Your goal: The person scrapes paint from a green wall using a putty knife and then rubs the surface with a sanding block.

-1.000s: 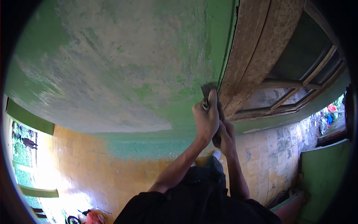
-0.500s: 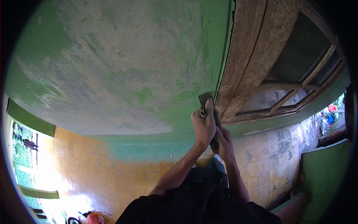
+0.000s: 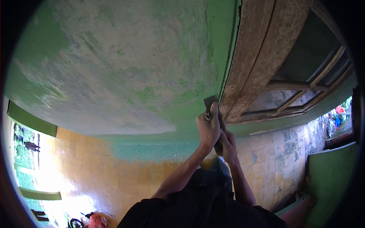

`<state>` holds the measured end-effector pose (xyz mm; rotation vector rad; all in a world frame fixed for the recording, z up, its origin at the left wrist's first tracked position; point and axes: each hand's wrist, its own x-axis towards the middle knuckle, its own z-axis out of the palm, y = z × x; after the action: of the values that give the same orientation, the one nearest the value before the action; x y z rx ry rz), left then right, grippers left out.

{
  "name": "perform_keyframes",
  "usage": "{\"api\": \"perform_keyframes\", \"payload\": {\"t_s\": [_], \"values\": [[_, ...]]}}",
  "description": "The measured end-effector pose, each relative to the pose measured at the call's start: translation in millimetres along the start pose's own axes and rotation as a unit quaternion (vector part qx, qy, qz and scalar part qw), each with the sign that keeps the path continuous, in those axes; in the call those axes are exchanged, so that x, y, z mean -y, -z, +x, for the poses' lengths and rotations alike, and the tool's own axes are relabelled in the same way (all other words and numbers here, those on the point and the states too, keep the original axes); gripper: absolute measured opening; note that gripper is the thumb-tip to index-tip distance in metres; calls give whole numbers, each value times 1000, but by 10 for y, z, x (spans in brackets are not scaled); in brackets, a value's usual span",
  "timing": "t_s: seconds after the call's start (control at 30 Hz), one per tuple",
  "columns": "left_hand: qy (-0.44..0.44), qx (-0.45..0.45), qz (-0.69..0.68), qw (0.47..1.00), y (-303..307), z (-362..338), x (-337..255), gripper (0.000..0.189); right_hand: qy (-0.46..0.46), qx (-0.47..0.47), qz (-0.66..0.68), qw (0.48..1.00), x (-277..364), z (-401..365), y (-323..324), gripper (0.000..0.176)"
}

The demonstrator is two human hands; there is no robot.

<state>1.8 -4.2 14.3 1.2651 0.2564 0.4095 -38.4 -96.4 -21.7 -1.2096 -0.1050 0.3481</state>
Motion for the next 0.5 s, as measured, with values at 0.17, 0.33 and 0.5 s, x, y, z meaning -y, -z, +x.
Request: {"api": "perform_keyframes", "payload": {"t_s": [0.17, 0.33, 0.5], "values": [[27, -21, 7, 999, 14, -31, 64, 54, -28, 13, 6, 1000, -32, -16, 71, 32], [33, -19, -4, 999, 42, -45, 149, 51, -31, 2, 22, 999, -179, -15, 109, 32], [-14, -18, 0, 1000, -6, 36, 60, 51, 17, 7, 7, 1000, -30, 77, 27, 33]]}}
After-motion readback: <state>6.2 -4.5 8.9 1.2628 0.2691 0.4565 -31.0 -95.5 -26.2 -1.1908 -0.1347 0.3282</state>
